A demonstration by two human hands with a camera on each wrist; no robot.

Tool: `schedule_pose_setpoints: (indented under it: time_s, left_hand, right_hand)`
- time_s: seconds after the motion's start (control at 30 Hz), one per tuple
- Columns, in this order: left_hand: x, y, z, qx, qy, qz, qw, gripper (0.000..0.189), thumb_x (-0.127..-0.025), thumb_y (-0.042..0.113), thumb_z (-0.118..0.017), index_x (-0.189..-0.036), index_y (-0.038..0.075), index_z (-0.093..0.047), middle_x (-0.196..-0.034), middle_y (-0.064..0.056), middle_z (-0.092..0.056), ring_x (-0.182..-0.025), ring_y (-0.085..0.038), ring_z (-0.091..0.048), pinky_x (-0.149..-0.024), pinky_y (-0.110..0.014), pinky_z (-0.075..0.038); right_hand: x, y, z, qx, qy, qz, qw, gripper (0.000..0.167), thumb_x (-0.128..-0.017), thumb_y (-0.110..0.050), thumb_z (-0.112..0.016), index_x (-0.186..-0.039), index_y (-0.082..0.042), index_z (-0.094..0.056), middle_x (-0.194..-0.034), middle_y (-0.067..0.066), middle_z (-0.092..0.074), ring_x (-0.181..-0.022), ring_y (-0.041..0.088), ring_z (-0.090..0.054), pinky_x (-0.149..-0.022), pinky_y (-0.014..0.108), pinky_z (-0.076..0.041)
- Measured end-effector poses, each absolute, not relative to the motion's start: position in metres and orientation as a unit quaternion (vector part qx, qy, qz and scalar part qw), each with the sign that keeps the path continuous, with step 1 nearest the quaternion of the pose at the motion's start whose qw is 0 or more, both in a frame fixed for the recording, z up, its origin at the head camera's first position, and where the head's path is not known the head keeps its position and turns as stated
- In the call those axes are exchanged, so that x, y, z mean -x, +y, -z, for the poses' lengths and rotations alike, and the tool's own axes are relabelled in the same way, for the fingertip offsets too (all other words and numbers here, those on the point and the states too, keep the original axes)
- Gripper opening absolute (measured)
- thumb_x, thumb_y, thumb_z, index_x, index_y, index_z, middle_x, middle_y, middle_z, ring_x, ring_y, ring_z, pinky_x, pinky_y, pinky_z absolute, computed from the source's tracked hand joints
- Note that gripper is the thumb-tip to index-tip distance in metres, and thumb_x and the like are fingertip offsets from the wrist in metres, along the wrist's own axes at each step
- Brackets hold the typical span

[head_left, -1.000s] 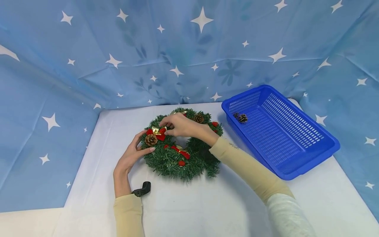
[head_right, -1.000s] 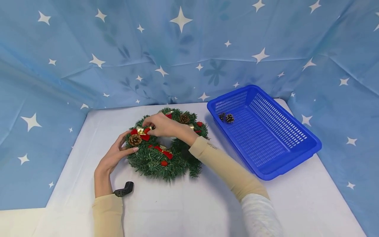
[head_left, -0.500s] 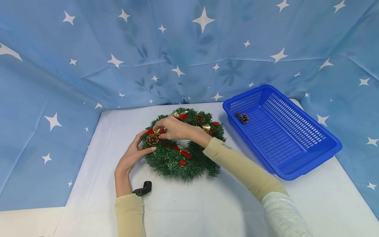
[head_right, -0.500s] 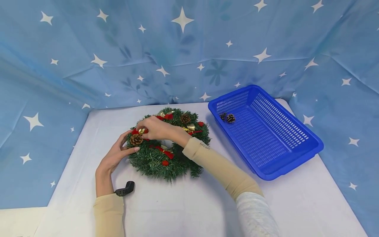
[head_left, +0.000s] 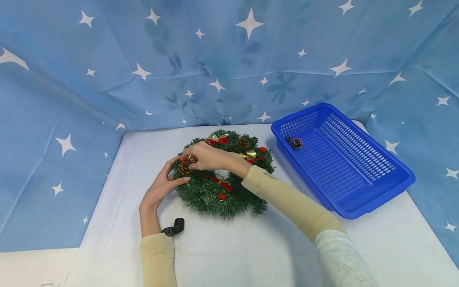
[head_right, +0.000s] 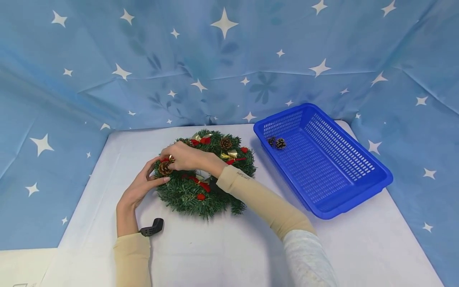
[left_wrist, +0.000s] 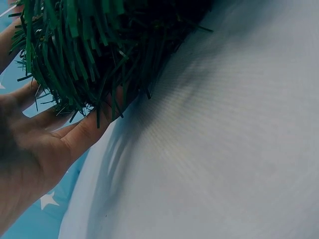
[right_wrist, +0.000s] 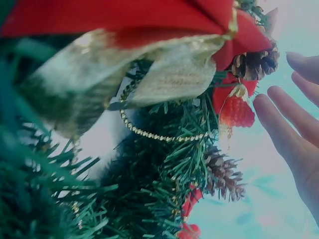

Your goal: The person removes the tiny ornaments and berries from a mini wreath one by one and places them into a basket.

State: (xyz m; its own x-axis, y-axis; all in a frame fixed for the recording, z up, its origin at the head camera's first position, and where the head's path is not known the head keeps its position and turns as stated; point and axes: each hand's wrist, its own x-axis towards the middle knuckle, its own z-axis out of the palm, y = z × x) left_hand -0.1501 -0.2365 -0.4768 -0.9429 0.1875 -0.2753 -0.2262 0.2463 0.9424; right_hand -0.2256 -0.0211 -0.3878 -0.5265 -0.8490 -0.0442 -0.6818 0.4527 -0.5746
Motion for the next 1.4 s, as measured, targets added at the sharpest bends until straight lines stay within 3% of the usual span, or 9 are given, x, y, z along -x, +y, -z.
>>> schedule_pose_setpoints:
  time_s: [0.17,0.43,0.8,1.4]
  left_hand:
    - [0.151,-0.238,0.478,0.017,0.771,-0.613,0.171,0.094,-0.092,0.038,-0.079,-0.164,0.039,-0.018,-0.174,-0.001,-0.001,-0.156,-0.049,-0.012,-0.118,-0.068,-0.029]
    - [0.152,-0.237,0.480,0.007,0.765,-0.623,0.165,0.094,-0.092,0.037,-0.080,-0.164,0.038,-0.020,-0.174,0.003,-0.006,-0.153,-0.041,-0.029,-0.115,-0.062,-0.035]
    - [0.151,-0.236,0.477,0.012,0.767,-0.620,0.165,0.093,-0.092,0.034,-0.080,-0.165,0.034,-0.020,-0.174,0.000,-0.005,-0.156,-0.050,-0.010,-0.120,-0.068,-0.025]
    - [0.152,-0.236,0.479,0.010,0.769,-0.617,0.167,0.093,-0.092,0.037,-0.079,-0.164,0.037,-0.020,-0.174,0.002,-0.005,-0.156,-0.046,-0.019,-0.117,-0.066,-0.030]
  right_hand:
    - [0.227,-0.030,0.389,0.465,0.833,0.238,0.180,0.038,-0.100,-0.009,-0.069,-0.137,-0.004,-0.064,-0.138,0.011,-0.065,-0.119,0.022,-0.065,-0.096,0.032,-0.055]
    - [0.229,-0.038,0.394,0.469,0.835,0.221,0.185,0.037,-0.099,-0.006,-0.068,-0.136,-0.005,-0.065,-0.136,0.010,-0.066,-0.121,0.021,-0.065,-0.099,0.032,-0.054]
    - [0.229,-0.039,0.396,0.473,0.833,0.219,0.183,0.035,-0.098,-0.002,-0.065,-0.133,-0.005,-0.068,-0.131,0.011,-0.068,-0.113,0.020,-0.066,-0.092,0.030,-0.055]
    - [0.226,-0.033,0.393,0.475,0.835,0.218,0.171,0.030,-0.099,-0.005,-0.067,-0.129,-0.002,-0.070,-0.127,0.013,-0.069,-0.108,0.021,-0.067,-0.090,0.029,-0.055]
